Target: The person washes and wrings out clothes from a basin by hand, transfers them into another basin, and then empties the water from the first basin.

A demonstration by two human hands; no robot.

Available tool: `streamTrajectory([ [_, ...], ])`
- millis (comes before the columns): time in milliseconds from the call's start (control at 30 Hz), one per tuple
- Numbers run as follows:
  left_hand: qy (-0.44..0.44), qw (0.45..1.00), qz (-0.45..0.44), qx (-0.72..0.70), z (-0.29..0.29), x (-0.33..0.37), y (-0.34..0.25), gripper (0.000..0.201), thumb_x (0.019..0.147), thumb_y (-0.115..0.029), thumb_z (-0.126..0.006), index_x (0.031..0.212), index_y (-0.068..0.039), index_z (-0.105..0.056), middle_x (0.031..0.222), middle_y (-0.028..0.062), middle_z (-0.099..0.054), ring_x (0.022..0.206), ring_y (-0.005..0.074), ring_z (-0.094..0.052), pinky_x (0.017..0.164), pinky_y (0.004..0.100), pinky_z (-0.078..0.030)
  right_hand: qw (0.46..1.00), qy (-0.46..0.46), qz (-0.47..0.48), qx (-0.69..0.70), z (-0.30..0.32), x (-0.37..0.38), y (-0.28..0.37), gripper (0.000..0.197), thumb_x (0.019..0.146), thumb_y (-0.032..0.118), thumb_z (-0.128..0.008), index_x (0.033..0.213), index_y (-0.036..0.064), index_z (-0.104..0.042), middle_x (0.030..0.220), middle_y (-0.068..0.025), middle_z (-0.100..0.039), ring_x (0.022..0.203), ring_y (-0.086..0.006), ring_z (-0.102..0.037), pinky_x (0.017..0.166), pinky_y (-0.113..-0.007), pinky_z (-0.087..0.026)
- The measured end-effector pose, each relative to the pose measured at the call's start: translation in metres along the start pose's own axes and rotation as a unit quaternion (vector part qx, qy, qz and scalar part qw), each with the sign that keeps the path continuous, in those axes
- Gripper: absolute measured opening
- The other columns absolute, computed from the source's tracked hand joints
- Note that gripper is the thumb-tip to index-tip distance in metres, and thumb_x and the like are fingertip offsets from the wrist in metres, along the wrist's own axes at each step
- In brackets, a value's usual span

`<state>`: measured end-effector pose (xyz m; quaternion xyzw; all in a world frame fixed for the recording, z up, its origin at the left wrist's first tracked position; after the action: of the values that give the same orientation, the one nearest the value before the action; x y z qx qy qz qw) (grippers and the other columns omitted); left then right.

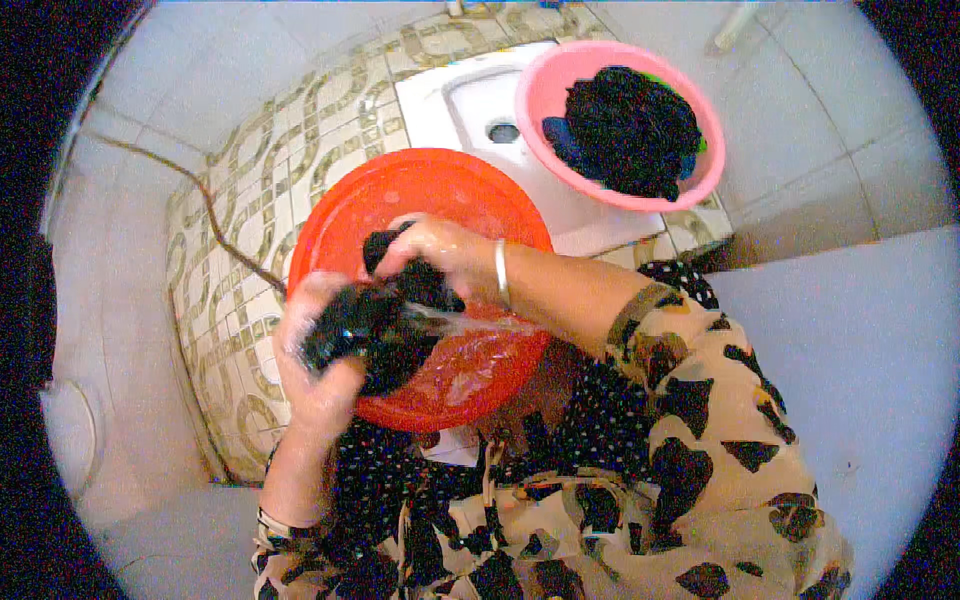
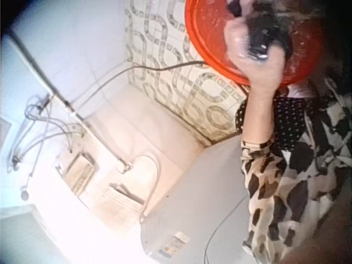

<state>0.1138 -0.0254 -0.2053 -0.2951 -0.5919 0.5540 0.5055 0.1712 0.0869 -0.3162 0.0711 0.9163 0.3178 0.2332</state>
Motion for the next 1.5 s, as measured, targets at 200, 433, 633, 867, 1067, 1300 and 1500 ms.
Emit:
streamTrajectory([
  [200,0.077,0.972,-0.097,0.202,-0.052,-0.011,0.005,0.027,0.045,-0.009,-0.063,0.069,-0.007,-0.051,0.078,0.0101,-0.052,0.073,0.0303,-0.046,0.069,0.0377,-0.039,0.987,-0.043,-0.007,-0.153,0.012,0.0,-0.014,0.034,0.05,-0.003,-0.061,0.083,0.0026,-0.055,0.074,-0.0057,-0.053,0.069,-0.0168,-0.052,0.061,-0.03,-0.045],
  [433,0.101,0.973,-0.065,0.197,-0.053,-0.016,0.037,0.027,0.048,-0.008,-0.063,0.071,-0.006,-0.049,0.08,0.0102,-0.052,0.079,0.0307,-0.047,0.072,0.0387,-0.04,0.879,-0.137,0.108,-0.444,0.033,0.005,-0.013,0.03,0.052,0.0,-0.063,0.082,0.001,-0.056,0.074,-0.0056,-0.056,0.071,-0.0166,-0.054,0.062,-0.03,-0.045],
  [633,-0.048,0.969,0.161,-0.18,0.006,0.017,0.03,0.059,0.062,-0.004,-0.058,0.118,-0.008,-0.041,0.111,0.0126,-0.047,0.104,0.0237,-0.047,0.091,0.0364,-0.038,0.889,-0.214,0.28,-0.293,0.032,-0.019,0.079,0.046,0.051,0.012,-0.073,0.091,-0.0001,-0.054,0.077,-0.0096,-0.058,0.071,-0.0195,-0.057,0.066,-0.032,-0.049],
  [867,-0.026,0.809,0.301,-0.504,0.023,0.01,0.06,0.061,0.079,-0.039,-0.051,0.124,0.0,-0.039,0.121,0.017,-0.048,0.11,0.0306,-0.049,0.097,0.0441,-0.036,0.488,-0.079,0.63,-0.599,-0.124,-0.077,0.141,0.046,0.052,0.01,-0.071,0.093,0.0037,-0.053,0.086,-0.0119,-0.056,0.081,-0.0256,-0.056,0.074,-0.033,-0.046],
  [1067,-0.106,0.738,0.367,-0.557,0.022,-0.002,0.077,0.063,0.085,-0.054,-0.037,0.128,-0.008,-0.036,0.128,0.0146,-0.041,0.117,0.0314,-0.042,0.095,0.0538,-0.035,0.378,0.104,0.704,-0.592,-0.205,-0.077,0.106,0.041,0.05,0.015,-0.069,0.087,0.0084,-0.052,0.085,-0.011,-0.053,0.079,-0.0293,-0.053,0.067,-0.037,-0.046],
  [1300,-0.151,0.764,0.151,-0.608,0.069,0.015,0.053,0.056,0.082,-0.048,-0.043,0.124,-0.011,-0.043,0.129,0.0114,-0.042,0.12,0.0315,-0.036,0.1,0.0526,-0.027,0.338,0.125,0.786,-0.503,-0.229,-0.097,0.101,0.039,0.049,0.02,-0.069,0.084,0.0143,-0.051,0.084,-0.0088,-0.053,0.077,-0.0289,-0.054,0.064,-0.038,-0.045],
  [1500,-0.136,0.763,-0.033,-0.631,0.115,0.009,0.048,0.057,0.078,-0.044,-0.05,0.124,-0.01,-0.044,0.129,0.0138,-0.042,0.119,0.033,-0.038,0.101,0.0532,-0.025,0.567,0.007,0.762,-0.311,-0.195,-0.106,0.129,0.028,0.07,-0.001,-0.061,0.094,-0.0035,-0.046,0.08,-0.0093,-0.057,0.071,-0.0133,-0.057,0.068,-0.027,-0.048],
])
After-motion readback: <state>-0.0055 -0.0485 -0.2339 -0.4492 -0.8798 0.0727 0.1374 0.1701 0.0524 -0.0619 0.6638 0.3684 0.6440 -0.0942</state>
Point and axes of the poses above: each hand's wrist, its own x-axis towards the middle knuckle, its own z-axis out of the back of the hand, y = z × x, the point moved 5 cm from there along x, towards the middle knuckle
